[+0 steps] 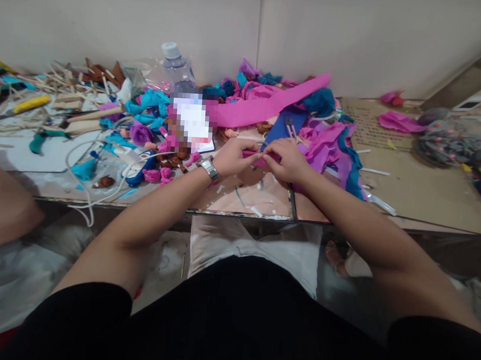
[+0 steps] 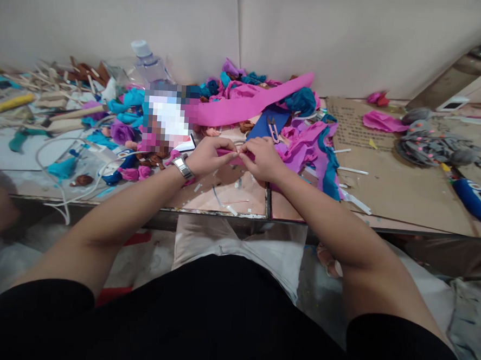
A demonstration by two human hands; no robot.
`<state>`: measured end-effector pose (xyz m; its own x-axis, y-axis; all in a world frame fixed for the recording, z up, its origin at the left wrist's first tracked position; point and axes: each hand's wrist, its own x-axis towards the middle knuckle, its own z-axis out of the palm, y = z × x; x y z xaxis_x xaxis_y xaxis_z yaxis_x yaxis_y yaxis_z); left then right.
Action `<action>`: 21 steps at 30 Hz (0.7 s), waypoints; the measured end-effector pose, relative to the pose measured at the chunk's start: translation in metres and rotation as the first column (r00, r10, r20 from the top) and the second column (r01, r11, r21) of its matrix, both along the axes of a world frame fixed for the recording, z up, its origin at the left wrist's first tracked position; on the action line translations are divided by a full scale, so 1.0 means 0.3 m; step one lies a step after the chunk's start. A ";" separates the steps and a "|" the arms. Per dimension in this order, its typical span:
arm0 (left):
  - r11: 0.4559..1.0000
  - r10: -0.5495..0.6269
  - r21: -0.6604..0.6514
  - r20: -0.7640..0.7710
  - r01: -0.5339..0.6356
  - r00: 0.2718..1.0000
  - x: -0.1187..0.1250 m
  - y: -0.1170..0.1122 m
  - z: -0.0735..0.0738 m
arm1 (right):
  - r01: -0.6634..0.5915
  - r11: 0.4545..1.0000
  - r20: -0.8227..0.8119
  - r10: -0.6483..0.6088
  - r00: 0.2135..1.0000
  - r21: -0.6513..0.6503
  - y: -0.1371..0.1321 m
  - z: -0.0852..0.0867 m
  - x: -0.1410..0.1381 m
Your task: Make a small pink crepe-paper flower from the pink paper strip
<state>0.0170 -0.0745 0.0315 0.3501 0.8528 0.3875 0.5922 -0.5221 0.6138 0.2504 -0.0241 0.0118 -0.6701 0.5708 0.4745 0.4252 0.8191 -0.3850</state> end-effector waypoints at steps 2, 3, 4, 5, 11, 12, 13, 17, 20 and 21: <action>1.000 -0.021 0.018 -0.004 0.021 1.000 -0.003 0.004 -0.001 | -0.003 1.000 -0.011 0.003 1.000 0.001 0.001 -0.003 -0.002; 0.999 -0.029 0.027 -0.006 0.029 1.000 -0.005 0.006 -0.002 | -0.005 1.000 -0.014 0.005 1.000 -0.001 0.002 -0.005 -0.003; 0.999 -0.036 0.036 -0.009 0.037 0.999 -0.007 0.008 -0.004 | -0.007 1.000 -0.014 0.006 1.000 -0.003 0.002 -0.005 -0.004; 0.998 -0.042 0.042 -0.012 0.042 0.999 -0.008 0.010 -0.005 | -0.006 1.000 -0.010 0.006 1.000 -0.006 0.002 -0.005 -0.004; 0.997 -0.062 0.037 0.008 0.062 0.998 -0.006 0.010 -0.014 | 0.015 1.000 0.038 -0.014 0.999 -0.008 -0.011 0.003 -0.014; 0.997 -0.064 0.033 0.010 0.064 0.998 -0.006 0.010 -0.014 | 0.015 1.000 0.043 -0.015 0.999 -0.002 -0.013 0.004 -0.015; 0.997 -0.064 0.030 0.011 0.064 0.998 -0.005 0.009 -0.014 | 0.013 1.000 0.047 -0.014 0.999 0.005 -0.014 0.005 -0.016; 0.998 -0.055 0.013 0.021 0.055 0.998 -0.009 0.009 -0.010 | 0.018 1.000 0.039 -0.018 0.999 0.006 -0.007 0.005 -0.009; 1.000 -0.024 0.005 0.027 0.024 0.999 -0.013 0.009 -0.006 | 0.016 1.000 0.023 -0.016 1.000 -0.002 0.004 0.003 0.002; 1.000 -0.011 -0.002 0.028 0.011 1.000 -0.014 0.009 -0.005 | 0.014 1.000 0.021 -0.014 1.000 0.001 0.007 0.002 0.004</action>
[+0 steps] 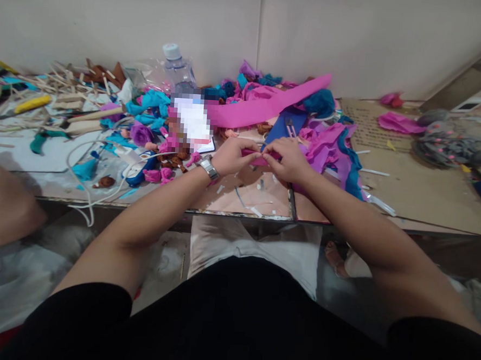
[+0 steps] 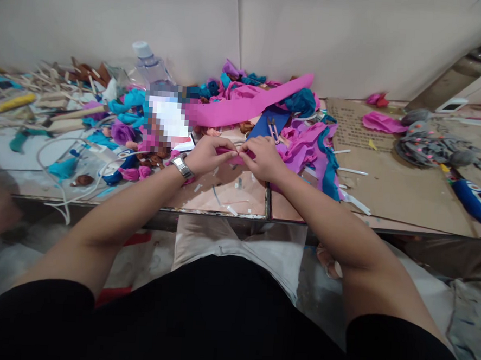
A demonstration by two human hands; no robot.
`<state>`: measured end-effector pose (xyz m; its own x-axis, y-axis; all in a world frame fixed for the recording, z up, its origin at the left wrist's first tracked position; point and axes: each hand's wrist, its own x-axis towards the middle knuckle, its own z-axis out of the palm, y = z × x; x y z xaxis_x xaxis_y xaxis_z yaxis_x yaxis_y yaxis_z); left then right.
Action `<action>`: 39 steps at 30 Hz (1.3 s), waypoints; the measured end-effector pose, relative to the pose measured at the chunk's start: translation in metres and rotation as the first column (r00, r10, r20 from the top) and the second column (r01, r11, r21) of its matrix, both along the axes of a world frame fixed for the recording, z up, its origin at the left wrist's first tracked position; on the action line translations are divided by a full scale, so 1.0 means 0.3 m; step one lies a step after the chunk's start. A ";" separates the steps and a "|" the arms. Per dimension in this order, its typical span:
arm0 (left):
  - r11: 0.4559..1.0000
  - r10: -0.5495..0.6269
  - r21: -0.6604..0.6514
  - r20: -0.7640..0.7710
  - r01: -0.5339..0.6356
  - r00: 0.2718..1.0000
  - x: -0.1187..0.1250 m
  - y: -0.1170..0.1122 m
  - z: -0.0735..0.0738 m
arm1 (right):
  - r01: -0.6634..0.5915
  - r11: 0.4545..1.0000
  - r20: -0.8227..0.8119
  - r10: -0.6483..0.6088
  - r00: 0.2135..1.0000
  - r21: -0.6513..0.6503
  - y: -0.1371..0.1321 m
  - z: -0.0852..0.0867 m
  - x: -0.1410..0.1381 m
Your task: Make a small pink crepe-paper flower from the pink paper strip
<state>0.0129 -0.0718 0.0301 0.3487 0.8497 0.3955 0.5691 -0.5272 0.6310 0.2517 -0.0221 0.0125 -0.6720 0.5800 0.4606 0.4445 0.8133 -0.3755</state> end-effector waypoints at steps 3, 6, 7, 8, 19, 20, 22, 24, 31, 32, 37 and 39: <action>0.999 0.029 -0.028 -0.001 -0.029 1.000 0.003 -0.004 0.005 | 0.007 1.000 -0.001 -0.007 1.000 0.014 0.002 -0.001 0.001; 0.999 0.040 -0.037 -0.008 -0.041 0.999 0.006 -0.008 0.011 | 0.026 0.999 0.001 -0.026 1.000 0.023 -0.001 0.001 -0.005; 0.998 0.043 -0.037 -0.010 -0.043 0.999 0.007 -0.008 0.012 | 0.032 0.999 0.003 -0.032 0.999 0.024 -0.002 0.002 -0.007; 0.998 0.044 -0.037 -0.014 -0.044 0.999 0.007 -0.008 0.012 | 0.037 0.999 0.005 -0.037 0.999 0.024 -0.003 0.002 -0.009; 0.999 0.037 -0.016 -0.032 -0.037 0.999 -0.003 0.013 -0.001 | 0.053 0.998 0.008 -0.054 0.999 0.029 -0.005 0.009 -0.009; 0.999 0.037 -0.015 -0.028 -0.037 0.999 -0.003 0.012 0.000 | 0.057 0.998 0.008 -0.057 0.998 0.029 -0.004 0.008 -0.009; 0.999 0.033 -0.012 -0.025 -0.034 0.999 -0.003 0.012 0.002 | 0.068 0.997 0.000 -0.068 0.998 0.029 -0.001 0.007 -0.008; 0.999 0.030 -0.011 -0.027 -0.031 0.999 -0.004 0.014 0.001 | 0.075 0.997 -0.014 -0.074 0.997 0.028 0.000 0.008 -0.004; 0.998 0.034 -0.042 -0.048 -0.036 0.998 -0.005 0.019 -0.007 | 0.022 1.000 -0.021 -0.021 1.000 0.020 -0.015 0.022 0.008; 0.998 0.033 -0.051 -0.044 -0.036 0.998 -0.004 0.017 -0.005 | 0.021 1.000 -0.021 -0.020 1.000 0.020 -0.015 0.021 0.008; 0.987 -0.009 -0.163 0.006 0.010 1.000 0.003 0.002 0.007 | 0.040 0.999 -0.063 -0.039 0.997 0.020 -0.008 0.014 0.004; 0.969 -0.021 -0.245 0.048 0.032 0.999 0.006 -0.003 0.009 | 0.042 0.999 -0.058 -0.041 0.997 0.017 -0.006 0.014 0.003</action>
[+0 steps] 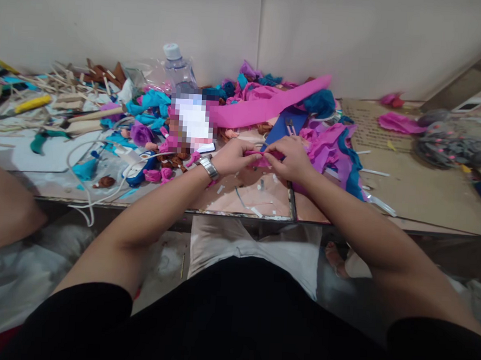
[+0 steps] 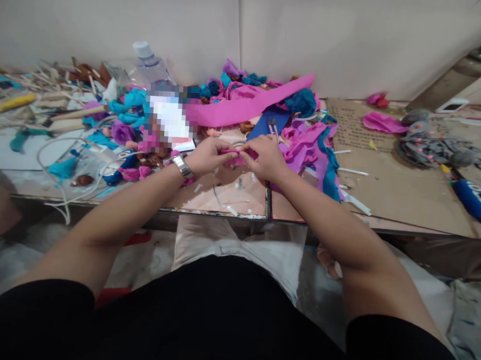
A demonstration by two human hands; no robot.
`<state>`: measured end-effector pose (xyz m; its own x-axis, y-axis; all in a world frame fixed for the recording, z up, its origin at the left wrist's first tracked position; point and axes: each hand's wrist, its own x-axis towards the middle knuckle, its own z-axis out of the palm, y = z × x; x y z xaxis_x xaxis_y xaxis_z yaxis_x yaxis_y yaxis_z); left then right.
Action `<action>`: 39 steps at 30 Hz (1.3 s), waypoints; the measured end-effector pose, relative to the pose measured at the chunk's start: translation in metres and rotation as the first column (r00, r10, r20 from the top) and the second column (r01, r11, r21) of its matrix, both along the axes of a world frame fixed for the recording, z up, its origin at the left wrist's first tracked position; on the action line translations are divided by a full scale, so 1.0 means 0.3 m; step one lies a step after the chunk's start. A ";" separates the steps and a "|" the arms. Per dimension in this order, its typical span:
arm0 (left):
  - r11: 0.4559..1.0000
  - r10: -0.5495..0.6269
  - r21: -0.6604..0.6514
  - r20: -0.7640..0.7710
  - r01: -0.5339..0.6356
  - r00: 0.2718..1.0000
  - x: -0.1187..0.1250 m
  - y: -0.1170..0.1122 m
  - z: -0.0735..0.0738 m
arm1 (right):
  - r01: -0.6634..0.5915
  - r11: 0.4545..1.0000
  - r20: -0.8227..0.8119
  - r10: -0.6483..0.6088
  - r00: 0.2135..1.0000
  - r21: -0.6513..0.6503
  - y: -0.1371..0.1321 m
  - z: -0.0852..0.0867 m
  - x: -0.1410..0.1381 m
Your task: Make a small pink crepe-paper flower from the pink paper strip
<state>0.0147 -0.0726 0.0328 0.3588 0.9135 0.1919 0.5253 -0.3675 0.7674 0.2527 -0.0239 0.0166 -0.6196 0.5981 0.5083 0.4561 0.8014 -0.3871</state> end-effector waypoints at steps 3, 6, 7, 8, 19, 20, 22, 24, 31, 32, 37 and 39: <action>0.997 0.012 -0.080 0.064 -0.007 0.998 0.004 -0.003 0.001 | -0.009 1.000 0.010 0.009 1.000 -0.002 -0.002 0.001 -0.001; 0.995 -0.009 -0.097 0.069 0.016 0.998 0.004 -0.005 0.004 | -0.015 1.000 0.001 0.015 1.000 0.008 -0.004 0.000 -0.002; 0.995 -0.022 -0.100 0.058 0.028 0.998 0.003 -0.007 0.006 | -0.014 1.000 -0.001 0.014 1.000 0.010 -0.004 -0.001 -0.002; 0.993 -0.034 -0.108 0.046 0.039 0.998 0.002 -0.009 0.009 | -0.012 1.000 -0.001 0.012 1.000 0.010 -0.004 -0.002 -0.002; 0.990 -0.035 -0.131 0.107 0.049 0.994 0.004 -0.006 0.006 | -0.022 1.000 -0.018 0.022 1.000 0.004 -0.001 0.002 0.002; 0.989 -0.038 -0.135 0.109 0.053 0.993 0.003 -0.005 0.003 | -0.022 1.000 -0.015 0.022 1.000 0.002 -0.001 0.002 0.001; 0.984 -0.050 -0.166 0.122 0.071 0.991 0.001 -0.002 -0.002 | -0.022 1.000 -0.009 0.022 1.000 0.003 -0.003 0.003 0.000; 0.972 -0.061 -0.215 0.162 0.096 0.985 0.000 0.000 -0.005 | -0.024 1.000 -0.010 0.024 1.000 0.011 -0.005 0.004 -0.001; 0.923 -0.030 -0.349 0.352 0.160 0.936 0.012 -0.005 0.016 | -0.039 0.999 -0.012 0.039 0.999 0.035 -0.014 0.014 -0.001; 0.918 -0.023 -0.361 0.369 0.166 0.929 0.014 -0.008 0.020 | -0.040 0.999 -0.007 0.041 0.999 0.034 -0.016 0.016 -0.001; 0.908 0.023 -0.392 0.395 0.146 0.919 0.016 -0.013 0.028 | -0.049 0.998 0.002 0.049 0.999 0.047 -0.019 0.020 -0.002; 0.903 0.052 -0.411 0.393 0.125 0.918 0.015 -0.011 0.026 | -0.048 0.998 0.002 0.048 0.999 0.049 -0.019 0.019 -0.002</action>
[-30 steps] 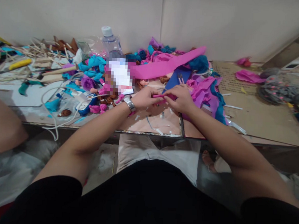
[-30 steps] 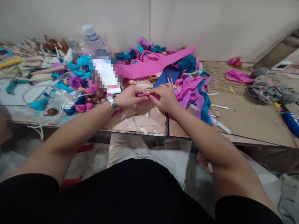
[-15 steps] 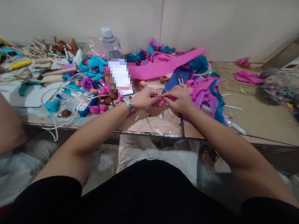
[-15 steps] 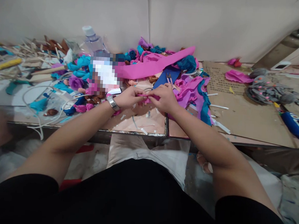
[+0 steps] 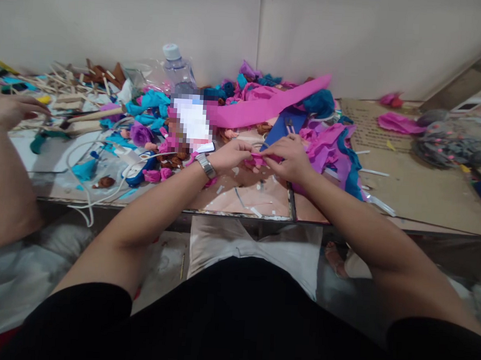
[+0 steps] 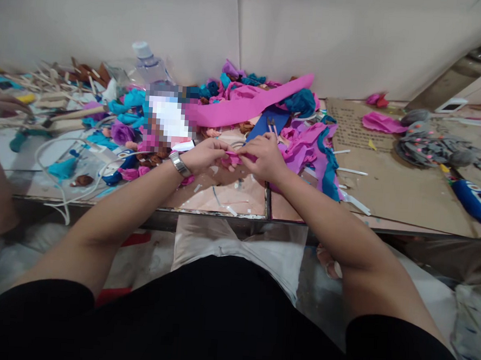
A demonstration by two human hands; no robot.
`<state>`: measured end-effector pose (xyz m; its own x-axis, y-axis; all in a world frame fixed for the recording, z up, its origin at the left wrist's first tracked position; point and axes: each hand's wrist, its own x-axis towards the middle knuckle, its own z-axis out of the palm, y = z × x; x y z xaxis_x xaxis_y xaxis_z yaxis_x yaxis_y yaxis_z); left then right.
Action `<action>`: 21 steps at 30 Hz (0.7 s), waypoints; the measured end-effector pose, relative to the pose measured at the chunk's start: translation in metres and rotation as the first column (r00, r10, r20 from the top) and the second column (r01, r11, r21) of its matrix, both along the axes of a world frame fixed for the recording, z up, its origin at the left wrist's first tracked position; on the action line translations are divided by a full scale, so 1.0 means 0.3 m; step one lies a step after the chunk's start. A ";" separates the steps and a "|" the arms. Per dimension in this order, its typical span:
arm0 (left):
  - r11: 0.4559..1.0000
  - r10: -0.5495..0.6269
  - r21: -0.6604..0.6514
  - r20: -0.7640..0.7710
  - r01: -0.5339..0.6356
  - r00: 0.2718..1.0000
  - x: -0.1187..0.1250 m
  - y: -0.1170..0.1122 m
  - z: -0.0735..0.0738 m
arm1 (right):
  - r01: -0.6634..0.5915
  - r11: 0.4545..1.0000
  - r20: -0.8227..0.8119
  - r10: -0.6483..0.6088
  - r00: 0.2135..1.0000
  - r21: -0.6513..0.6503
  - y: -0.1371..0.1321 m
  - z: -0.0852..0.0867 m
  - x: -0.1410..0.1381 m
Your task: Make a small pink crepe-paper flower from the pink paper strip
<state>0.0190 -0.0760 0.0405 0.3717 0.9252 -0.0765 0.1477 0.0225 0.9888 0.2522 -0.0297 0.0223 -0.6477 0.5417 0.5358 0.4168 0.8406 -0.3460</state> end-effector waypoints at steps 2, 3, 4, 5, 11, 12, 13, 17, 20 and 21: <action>1.000 0.009 -0.017 -0.001 -0.009 1.000 -0.001 0.003 -0.003 | 0.001 1.000 0.003 -0.001 1.000 -0.002 -0.001 0.000 0.001; 1.000 0.010 -0.021 -0.002 -0.010 1.000 -0.002 0.004 -0.005 | 0.000 1.000 0.004 0.000 1.000 -0.002 -0.001 0.000 0.001; 1.000 0.010 -0.022 -0.002 -0.011 1.000 -0.002 0.005 -0.007 | -0.001 1.000 0.003 0.001 1.000 -0.001 -0.001 0.000 0.001; 1.000 0.012 -0.022 0.001 -0.012 1.000 -0.002 0.007 -0.010 | -0.003 1.000 0.000 0.003 1.000 0.001 -0.002 0.000 0.002; 1.000 0.013 0.015 0.035 -0.014 0.999 -0.007 0.012 -0.030 | 0.003 1.000 0.007 -0.003 1.000 -0.001 -0.001 -0.005 0.000; 0.999 0.009 0.032 0.019 -0.010 1.000 -0.009 0.013 -0.031 | 0.003 1.000 0.010 -0.003 1.000 0.001 -0.001 -0.006 -0.001; 0.999 0.008 0.047 0.000 -0.008 1.000 -0.010 0.013 -0.030 | 0.002 1.000 0.013 -0.003 1.000 0.004 -0.001 -0.007 -0.001; 0.999 0.009 0.047 -0.035 -0.008 0.999 -0.009 0.011 -0.018 | 0.000 1.000 0.029 -0.001 1.000 0.009 0.004 -0.013 0.000; 0.999 0.039 0.016 -0.040 -0.038 0.998 -0.001 0.011 -0.013 | 0.003 1.000 0.043 -0.004 0.999 0.022 0.011 -0.019 0.002; 0.999 0.052 0.008 -0.044 -0.051 0.998 0.001 0.010 -0.012 | 0.002 1.000 0.048 -0.004 0.999 0.029 0.013 -0.020 0.002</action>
<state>0.0193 -0.0730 0.0369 0.3199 0.9436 -0.0853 0.1897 0.0244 0.9815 0.2527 -0.0259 0.0161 -0.6715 0.5286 0.5194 0.4350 0.8486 -0.3012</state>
